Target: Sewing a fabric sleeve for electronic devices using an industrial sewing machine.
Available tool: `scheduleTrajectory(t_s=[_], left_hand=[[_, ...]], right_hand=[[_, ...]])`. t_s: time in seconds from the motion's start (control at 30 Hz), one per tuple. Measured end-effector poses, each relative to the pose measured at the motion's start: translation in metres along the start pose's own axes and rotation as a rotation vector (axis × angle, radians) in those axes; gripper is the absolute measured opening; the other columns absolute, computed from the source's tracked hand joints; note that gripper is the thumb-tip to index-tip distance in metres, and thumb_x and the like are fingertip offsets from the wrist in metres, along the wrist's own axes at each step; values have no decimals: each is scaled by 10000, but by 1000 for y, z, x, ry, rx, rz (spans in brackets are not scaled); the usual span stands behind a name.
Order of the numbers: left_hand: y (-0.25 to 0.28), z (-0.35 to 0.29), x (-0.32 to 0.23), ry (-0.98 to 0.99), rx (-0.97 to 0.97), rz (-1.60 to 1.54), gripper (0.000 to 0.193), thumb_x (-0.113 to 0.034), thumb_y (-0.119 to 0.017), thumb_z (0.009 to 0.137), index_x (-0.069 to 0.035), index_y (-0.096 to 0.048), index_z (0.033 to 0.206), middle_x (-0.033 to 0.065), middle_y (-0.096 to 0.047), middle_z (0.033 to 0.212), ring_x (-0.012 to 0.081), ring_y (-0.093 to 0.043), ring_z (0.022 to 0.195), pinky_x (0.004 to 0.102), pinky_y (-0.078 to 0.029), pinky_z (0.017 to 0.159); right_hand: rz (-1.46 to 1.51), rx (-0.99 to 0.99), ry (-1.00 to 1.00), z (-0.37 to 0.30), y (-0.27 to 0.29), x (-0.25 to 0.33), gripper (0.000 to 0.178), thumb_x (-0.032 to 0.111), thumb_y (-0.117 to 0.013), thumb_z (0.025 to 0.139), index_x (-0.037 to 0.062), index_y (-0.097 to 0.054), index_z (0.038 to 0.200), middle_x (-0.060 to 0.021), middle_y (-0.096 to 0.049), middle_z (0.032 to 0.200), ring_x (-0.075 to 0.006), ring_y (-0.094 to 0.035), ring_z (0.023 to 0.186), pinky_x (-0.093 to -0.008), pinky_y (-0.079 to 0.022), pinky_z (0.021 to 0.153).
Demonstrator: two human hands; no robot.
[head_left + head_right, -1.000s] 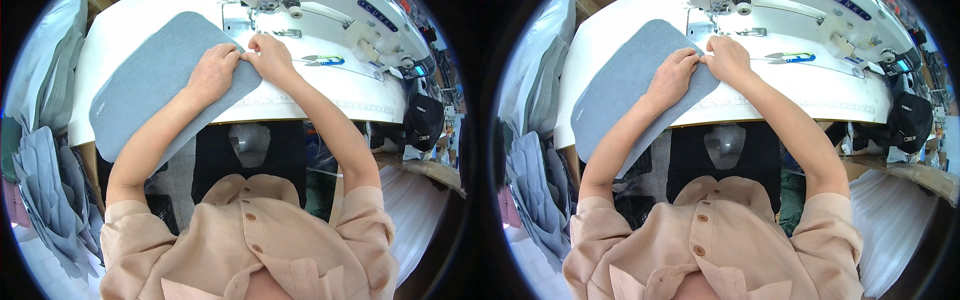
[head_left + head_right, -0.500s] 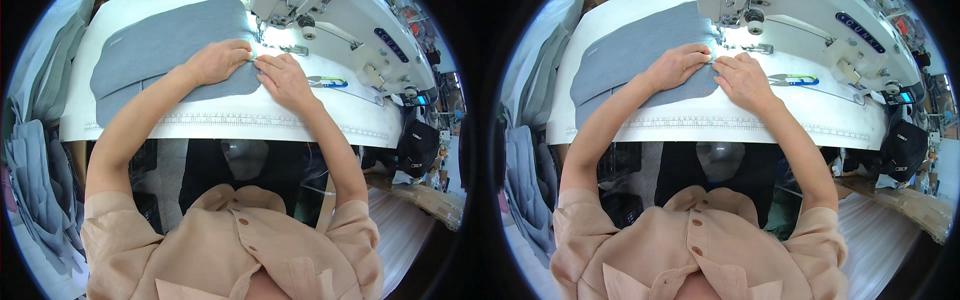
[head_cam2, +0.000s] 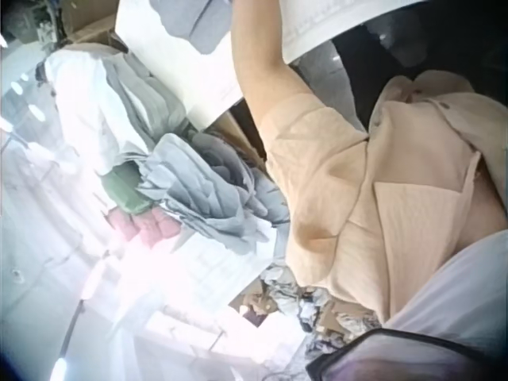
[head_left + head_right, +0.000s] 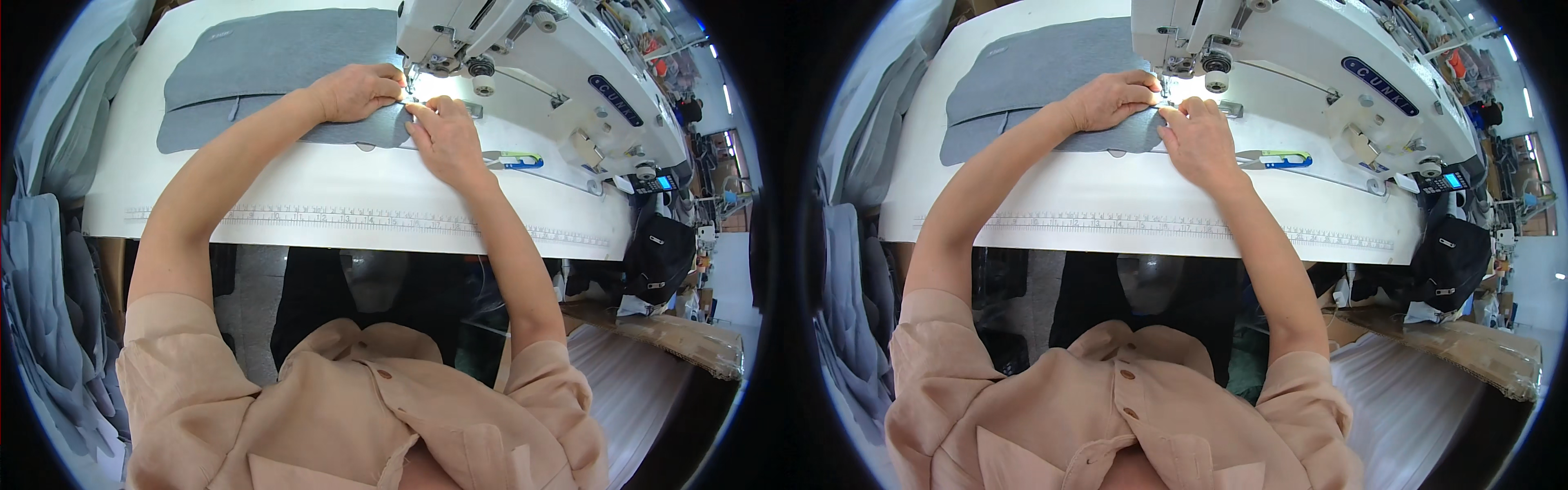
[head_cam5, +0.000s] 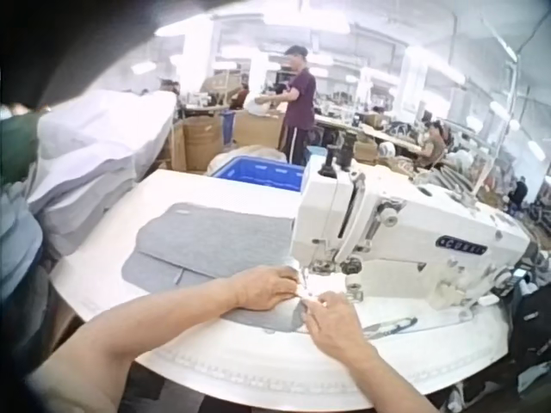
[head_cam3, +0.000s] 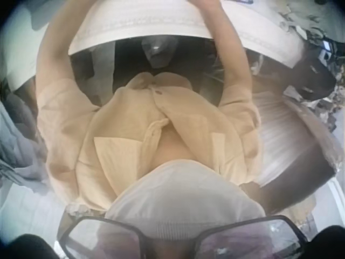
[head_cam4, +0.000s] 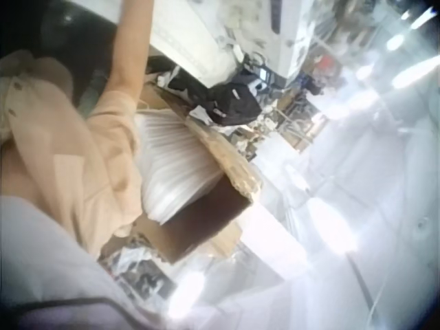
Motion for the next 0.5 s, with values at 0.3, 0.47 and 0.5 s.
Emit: scheduleTrajectory(t_s=[0.3, 0.47, 0.5], left_hand=[[-5, 6, 6, 42, 0, 26, 132, -150, -502, 806, -97, -595, 882, 75, -534, 1094, 290, -560, 880, 361, -467, 751], [10, 2, 32, 104, -21, 77, 176, -132, -481, 796, -114, -607, 917, 92, -539, 1078, 283, -559, 886, 365, -463, 757], [3, 6, 36, 140, 3, 97, 190, -97, -507, 762, -72, -622, 911, 87, -574, 1039, 255, -539, 954, 356, -444, 810]], right_hand=[[-19, 0, -16, -1, 2, -8, 228, 203, -589, 745, 95, -605, 946, -91, -516, 878, -257, -480, 853, -378, -405, 742], [-48, -47, 30, 6, -2, 10, 232, 162, -556, 752, 81, -586, 967, -127, -539, 916, -300, -491, 861, -389, -394, 768], [-55, -61, 86, 2, -4, 8, 256, 143, -557, 744, 64, -563, 987, -140, -543, 922, -305, -493, 866, -394, -393, 774]])
Point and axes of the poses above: each hand's wrist, its own z-axis towards the middle knuckle, its own y-axis out of the back of the hand, x = y × z, the point moved 10 cm from there along z, towards the middle knuckle
